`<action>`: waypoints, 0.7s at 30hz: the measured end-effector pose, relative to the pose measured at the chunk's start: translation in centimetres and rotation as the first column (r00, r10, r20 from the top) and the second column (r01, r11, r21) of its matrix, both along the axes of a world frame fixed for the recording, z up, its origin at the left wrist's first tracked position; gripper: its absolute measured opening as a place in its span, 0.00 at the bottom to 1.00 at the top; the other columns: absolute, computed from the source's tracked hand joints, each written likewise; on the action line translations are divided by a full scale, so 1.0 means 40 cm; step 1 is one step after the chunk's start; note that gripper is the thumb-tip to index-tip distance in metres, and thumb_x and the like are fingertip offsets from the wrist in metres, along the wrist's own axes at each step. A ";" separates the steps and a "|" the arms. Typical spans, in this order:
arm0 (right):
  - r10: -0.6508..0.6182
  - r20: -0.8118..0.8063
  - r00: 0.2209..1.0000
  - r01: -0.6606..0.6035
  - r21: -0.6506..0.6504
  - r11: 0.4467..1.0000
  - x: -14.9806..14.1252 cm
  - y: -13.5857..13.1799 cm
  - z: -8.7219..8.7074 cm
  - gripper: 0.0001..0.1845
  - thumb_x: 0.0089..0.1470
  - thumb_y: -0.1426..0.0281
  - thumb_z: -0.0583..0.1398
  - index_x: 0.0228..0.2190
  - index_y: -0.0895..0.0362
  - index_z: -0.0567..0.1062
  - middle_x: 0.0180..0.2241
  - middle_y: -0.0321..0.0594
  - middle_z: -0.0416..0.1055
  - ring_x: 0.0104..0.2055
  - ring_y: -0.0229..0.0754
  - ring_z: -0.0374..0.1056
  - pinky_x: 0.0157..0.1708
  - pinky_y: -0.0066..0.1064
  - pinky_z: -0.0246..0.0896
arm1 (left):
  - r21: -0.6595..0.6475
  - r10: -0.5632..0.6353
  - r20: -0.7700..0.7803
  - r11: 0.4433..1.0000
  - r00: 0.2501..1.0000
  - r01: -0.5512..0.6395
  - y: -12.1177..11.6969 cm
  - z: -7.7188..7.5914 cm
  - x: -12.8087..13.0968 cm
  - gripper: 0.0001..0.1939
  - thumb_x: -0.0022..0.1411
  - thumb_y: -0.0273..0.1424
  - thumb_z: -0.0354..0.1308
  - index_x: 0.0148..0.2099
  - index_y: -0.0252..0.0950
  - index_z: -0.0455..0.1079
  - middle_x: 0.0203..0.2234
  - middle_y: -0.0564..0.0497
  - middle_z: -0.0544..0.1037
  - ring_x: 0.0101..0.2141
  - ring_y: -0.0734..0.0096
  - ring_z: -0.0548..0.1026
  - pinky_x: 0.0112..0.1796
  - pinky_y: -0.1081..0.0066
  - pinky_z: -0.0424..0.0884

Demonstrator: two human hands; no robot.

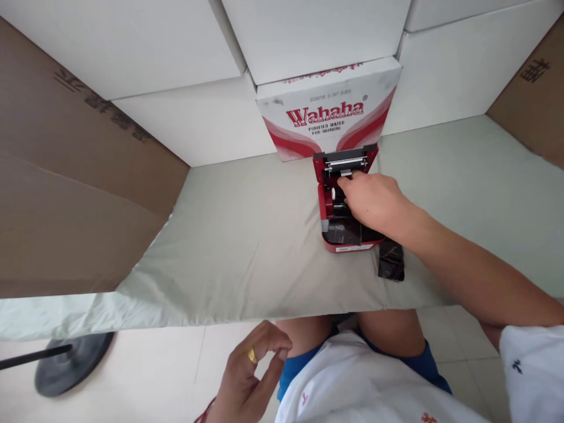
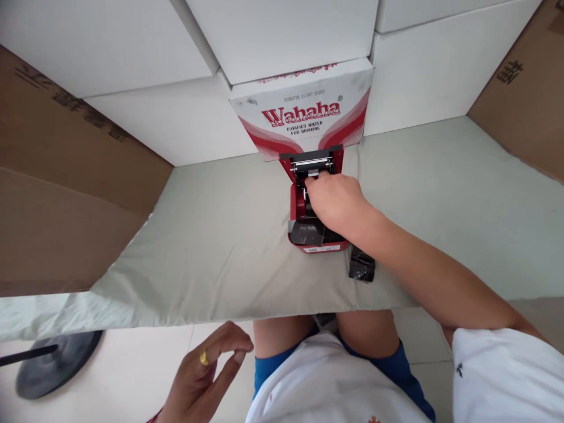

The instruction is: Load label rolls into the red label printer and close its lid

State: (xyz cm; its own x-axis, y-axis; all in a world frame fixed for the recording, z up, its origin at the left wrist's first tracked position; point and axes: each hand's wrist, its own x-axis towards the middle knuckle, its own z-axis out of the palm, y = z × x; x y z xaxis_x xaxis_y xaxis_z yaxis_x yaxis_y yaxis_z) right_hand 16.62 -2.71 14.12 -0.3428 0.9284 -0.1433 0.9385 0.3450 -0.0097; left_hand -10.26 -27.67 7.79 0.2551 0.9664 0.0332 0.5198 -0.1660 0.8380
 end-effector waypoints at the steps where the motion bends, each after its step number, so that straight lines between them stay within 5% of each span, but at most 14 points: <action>1: -0.004 0.007 1.000 0.004 -0.001 1.000 -0.003 0.002 -0.002 0.21 0.68 0.72 0.53 0.56 0.55 0.78 0.50 0.57 0.80 0.46 0.58 0.78 0.35 0.39 0.62 | 0.092 -0.040 0.021 0.995 0.999 0.038 0.028 0.014 0.010 0.09 0.74 0.24 0.54 0.47 0.42 0.74 0.30 0.50 0.78 0.31 0.71 0.77 0.32 0.72 0.73; 5: 0.007 0.008 1.000 -0.007 -0.033 0.999 -0.006 0.015 -0.017 0.15 0.66 0.71 0.56 0.47 0.53 0.82 0.47 0.53 0.83 0.44 0.56 0.77 0.34 0.38 0.60 | 0.355 -0.146 0.098 0.929 0.984 0.103 0.151 0.058 0.049 0.15 0.70 0.17 0.54 0.51 0.40 0.74 0.31 0.49 0.80 0.33 0.69 0.77 0.34 0.69 0.74; 8: -0.014 0.009 1.000 0.015 -0.055 0.998 -0.005 0.026 -0.026 0.15 0.64 0.72 0.58 0.47 0.52 0.83 0.46 0.52 0.84 0.46 0.57 0.77 0.34 0.38 0.60 | 0.471 -0.085 0.147 0.882 0.985 0.006 0.238 0.069 0.088 0.13 0.69 0.18 0.56 0.48 0.40 0.74 0.32 0.49 0.80 0.34 0.69 0.77 0.35 0.68 0.74; 12: -0.015 -0.010 1.000 0.014 -0.038 0.999 -0.001 0.036 -0.034 0.16 0.63 0.70 0.59 0.49 0.52 0.83 0.50 0.51 0.83 0.48 0.57 0.78 0.36 0.38 0.63 | 0.629 -0.040 -0.080 0.773 0.996 0.081 0.322 0.057 0.164 0.15 0.70 0.23 0.58 0.56 0.40 0.74 0.48 0.43 0.82 0.49 0.62 0.79 0.50 0.61 0.76; 15: 0.066 -0.170 0.983 -0.068 -0.003 0.998 0.026 0.019 -0.029 0.18 0.66 0.67 0.58 0.52 0.55 0.83 0.53 0.51 0.83 0.51 0.56 0.78 0.45 0.41 0.68 | 0.655 -0.034 -0.242 0.731 0.970 0.189 0.360 0.030 0.217 0.21 0.72 0.30 0.57 0.65 0.36 0.69 0.58 0.37 0.80 0.59 0.52 0.77 0.56 0.53 0.73; 18: 0.089 -0.509 0.856 -0.122 -0.031 0.992 0.079 -0.020 -0.011 0.16 0.68 0.63 0.58 0.46 0.53 0.85 0.47 0.42 0.85 0.47 0.49 0.80 0.50 0.39 0.71 | 0.664 -0.032 -0.384 0.685 0.923 0.300 0.381 -0.002 0.249 0.18 0.73 0.30 0.56 0.62 0.36 0.72 0.55 0.40 0.83 0.58 0.52 0.78 0.57 0.52 0.69; 21: -0.034 -0.784 0.619 0.090 0.028 0.996 0.134 -0.040 -0.007 0.15 0.69 0.57 0.60 0.42 0.50 0.85 0.39 0.39 0.85 0.41 0.46 0.80 0.47 0.38 0.74 | 0.739 0.027 -0.413 0.593 0.910 0.318 0.388 -0.026 0.267 0.17 0.72 0.27 0.57 0.61 0.36 0.73 0.53 0.42 0.85 0.56 0.55 0.78 0.58 0.53 0.66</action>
